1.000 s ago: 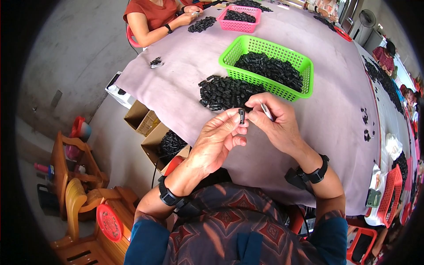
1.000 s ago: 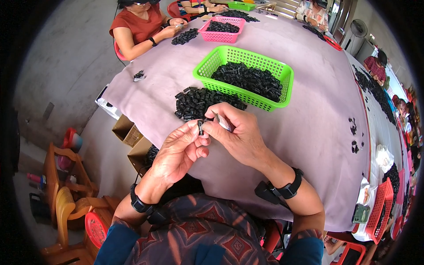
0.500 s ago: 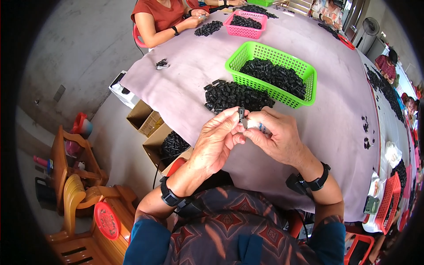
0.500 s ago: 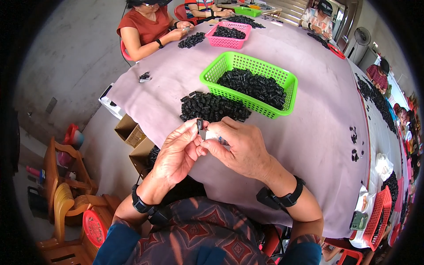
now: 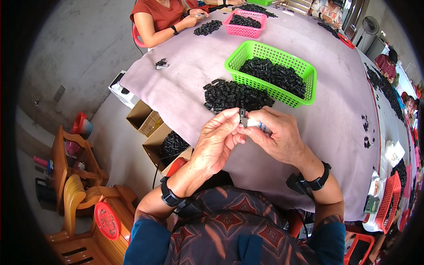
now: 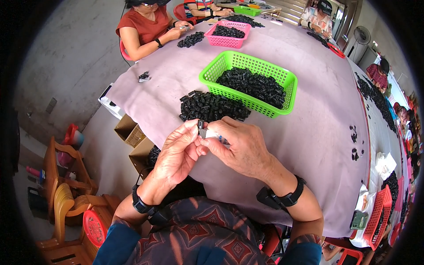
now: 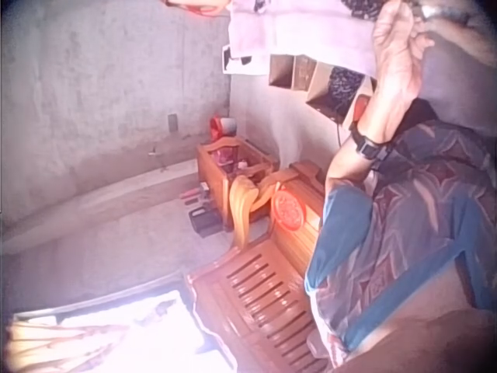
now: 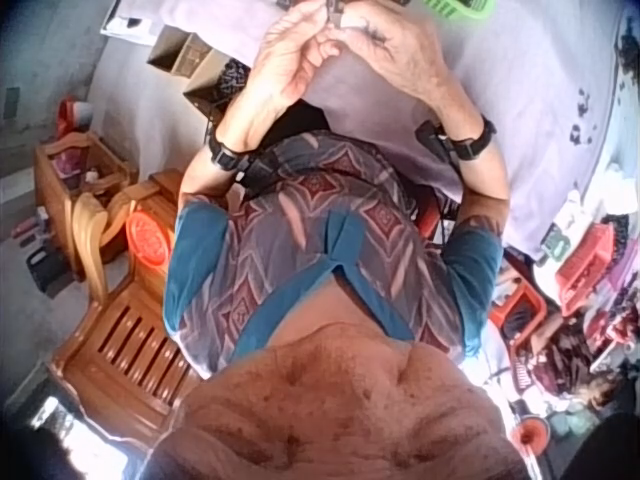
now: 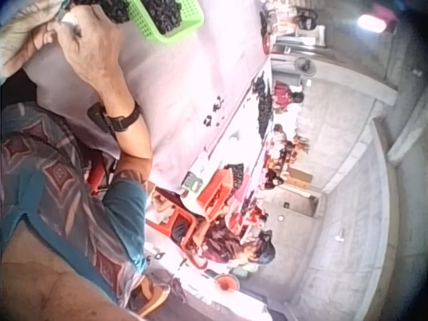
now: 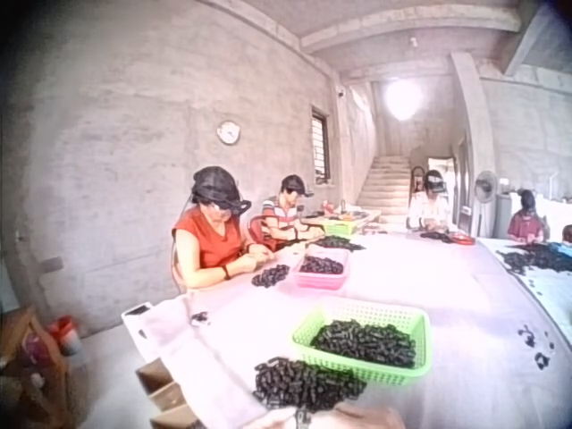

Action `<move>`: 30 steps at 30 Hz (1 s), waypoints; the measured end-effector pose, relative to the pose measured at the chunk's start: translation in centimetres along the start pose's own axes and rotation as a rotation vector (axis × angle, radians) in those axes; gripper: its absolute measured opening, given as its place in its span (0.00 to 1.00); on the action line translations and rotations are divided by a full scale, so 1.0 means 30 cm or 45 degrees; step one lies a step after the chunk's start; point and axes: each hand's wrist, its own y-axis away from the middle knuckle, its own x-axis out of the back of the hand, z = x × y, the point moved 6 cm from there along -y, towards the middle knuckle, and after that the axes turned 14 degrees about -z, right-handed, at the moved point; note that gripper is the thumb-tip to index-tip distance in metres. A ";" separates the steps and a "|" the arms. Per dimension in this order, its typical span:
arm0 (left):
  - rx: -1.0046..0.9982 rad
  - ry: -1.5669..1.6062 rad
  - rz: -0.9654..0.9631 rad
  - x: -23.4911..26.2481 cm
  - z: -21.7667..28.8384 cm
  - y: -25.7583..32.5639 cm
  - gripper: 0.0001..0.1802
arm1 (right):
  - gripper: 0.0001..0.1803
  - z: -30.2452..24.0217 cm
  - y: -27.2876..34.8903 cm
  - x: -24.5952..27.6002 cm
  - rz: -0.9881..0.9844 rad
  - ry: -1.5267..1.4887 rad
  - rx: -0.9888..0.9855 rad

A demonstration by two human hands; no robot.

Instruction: Applying glue and assembling small black plastic shoe components at a workstation.

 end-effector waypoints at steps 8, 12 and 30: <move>-0.001 -0.059 -0.018 0.003 -0.012 0.004 0.11 | 0.05 0.045 0.006 0.012 0.089 -0.156 -0.110; 0.061 0.037 0.040 0.003 -0.031 0.008 0.11 | 0.05 0.066 0.017 0.098 0.141 -0.404 -0.211; 0.081 0.130 -0.133 0.007 -0.058 -0.004 0.11 | 0.11 0.064 0.010 -0.009 0.052 -0.390 -0.106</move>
